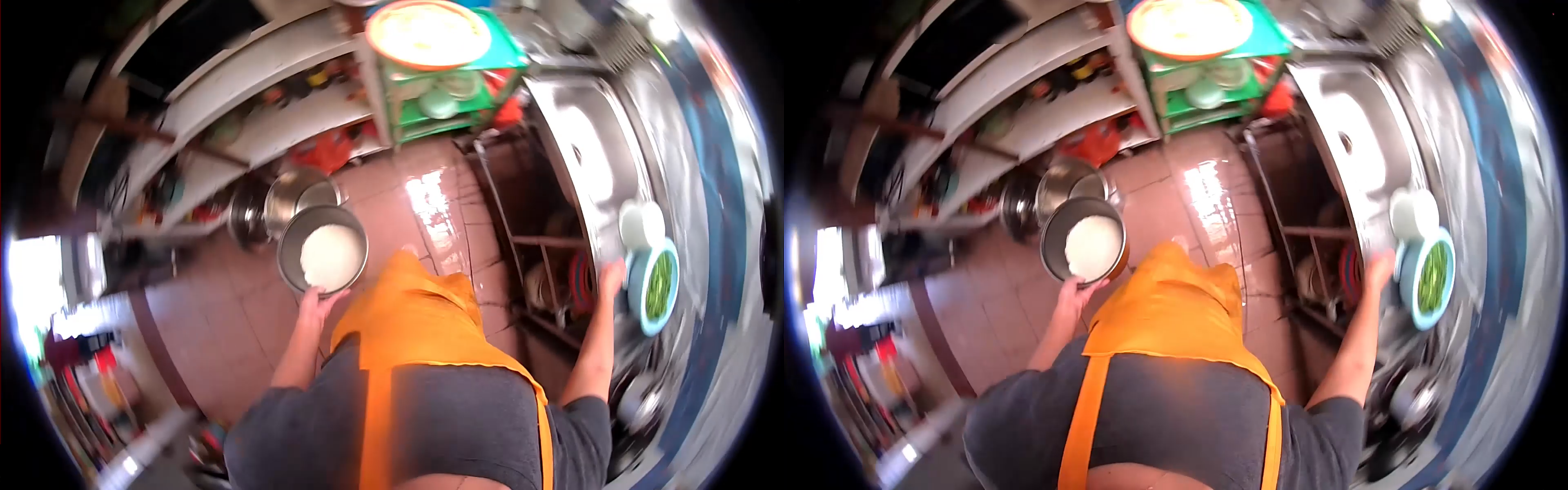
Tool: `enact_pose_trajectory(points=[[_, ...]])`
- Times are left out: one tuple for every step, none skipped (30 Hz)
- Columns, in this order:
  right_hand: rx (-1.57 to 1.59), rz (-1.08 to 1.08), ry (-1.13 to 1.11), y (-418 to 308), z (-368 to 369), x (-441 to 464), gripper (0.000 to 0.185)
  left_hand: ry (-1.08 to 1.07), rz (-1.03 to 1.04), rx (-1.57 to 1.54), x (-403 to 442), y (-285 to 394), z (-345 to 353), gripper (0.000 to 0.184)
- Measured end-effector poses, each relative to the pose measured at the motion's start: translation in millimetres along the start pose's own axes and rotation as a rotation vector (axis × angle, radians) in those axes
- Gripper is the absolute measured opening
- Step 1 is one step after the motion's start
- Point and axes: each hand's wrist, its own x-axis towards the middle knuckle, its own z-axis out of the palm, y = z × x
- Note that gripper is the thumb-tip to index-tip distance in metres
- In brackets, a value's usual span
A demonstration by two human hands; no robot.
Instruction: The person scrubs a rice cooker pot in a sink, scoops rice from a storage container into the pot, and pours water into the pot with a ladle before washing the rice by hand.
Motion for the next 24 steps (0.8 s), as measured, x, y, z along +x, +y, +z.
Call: enact_pose_trajectory(points=[[-0.231, -0.046, -0.094, 0.1, -4.2, 20.7, 0.039, 0.027, 0.047, -0.031, -1.3, -12.1, -0.4, 0.057], [-0.240, -0.165, 0.100, -3.3, -2.4, 31.5, 0.033, 0.047, 0.096, -0.056, -4.0, -21.7, 0.9, 0.057], [-0.114, -0.053, 0.172, -23.6, -12.3, 39.5, 0.035, 0.088, 0.128, -0.104, -10.2, -29.6, 3.2, 0.057], [-0.255, -0.120, 0.166, 0.0, 8.2, 48.6, 0.042, 0.128, 0.153, -0.143, -17.0, -38.6, 4.8, 0.057], [-0.394, -0.047, -0.065, -6.0, 2.8, 53.8, 0.044, 0.170, 0.172, -0.178, -23.7, -49.8, 3.7, 0.056], [-0.477, 0.022, -0.142, -5.5, 5.9, 55.8, 0.042, 0.210, 0.164, -0.245, -34.4, -62.4, -0.8, 0.056], [-0.554, 0.155, -0.079, -5.6, 11.4, 62.9, 0.042, 0.244, 0.153, -0.323, -42.3, -79.9, -0.9, 0.055], [-0.619, 0.301, -0.018, -11.8, 23.9, 67.8, 0.041, 0.271, 0.147, -0.388, -46.0, -86.7, 3.0, 0.055], [-0.465, 0.482, -0.082, -16.3, 17.0, 72.1, 0.040, 0.158, 0.248, -0.391, -44.7, -108.3, -18.1, 0.053], [-0.311, 0.663, -0.146, -30.8, -6.4, 74.2, 0.039, 0.152, 0.323, -0.403, -58.8, -123.7, -12.4, 0.050], [-0.279, 0.651, -0.212, -38.8, -16.1, 74.5, 0.035, 0.196, 0.307, -0.471, -71.7, -130.2, -8.0, 0.050], [-0.252, 0.636, -0.272, -36.0, -26.1, 78.5, 0.033, 0.238, 0.285, -0.546, -79.4, -138.7, -7.2, 0.049], [-0.156, 0.563, -0.338, -1.8, -11.1, 81.1, 0.034, 0.251, 0.270, -0.601, -77.7, -150.8, -14.6, 0.049], [-0.065, 0.488, -0.403, 26.8, 5.3, 89.8, 0.035, 0.264, 0.252, -0.657, -75.5, -161.3, -23.9, 0.048], [-0.128, 0.306, -0.326, 17.0, -1.4, 98.9, 0.037, 0.275, 0.233, -0.710, -72.2, -171.5, -34.1, 0.048], [-0.188, 0.129, -0.247, 6.9, -9.6, 98.9, 0.040, 0.304, 0.250, -0.731, -70.7, -184.4, -42.5, 0.047], [-0.242, -0.046, -0.164, -8.4, -12.3, 102.1, 0.043, 0.329, 0.267, -0.750, -66.7, -197.5, -49.1, 0.046], [-0.330, -0.030, -0.098, -28.9, -0.1, 110.2, 0.044, 0.353, 0.284, -0.768, -62.9, -198.1, -45.6, 0.045], [-0.423, -0.012, -0.031, -52.4, 18.4, 115.9, 0.046, 0.355, 0.294, -0.742, -60.7, -199.2, -44.4, 0.043], [-0.536, 0.012, 0.031, -61.9, 23.2, 115.5, 0.047, 0.376, 0.275, -0.764, -60.9, -202.6, -54.4, 0.044], [-0.117, 0.118, -0.060, -105.7, 30.0, 121.7, 0.048, 0.389, 0.259, -0.789, -54.0, -204.5, -61.0, 0.045], [0.290, 0.258, -0.104, -148.9, 37.4, 129.2, 0.048, 0.406, 0.242, -0.812, -48.4, -209.2, -65.8, 0.045], [0.391, 0.298, -0.187, -168.5, 49.6, 145.5, 0.048, 0.392, 0.255, -0.823, -34.4, -227.8, -95.9, 0.045], [0.386, 0.276, -0.321, -165.0, 65.9, 177.2, 0.049, 0.392, 0.229, -0.873, -34.5, -226.4, -103.2, 0.045]])
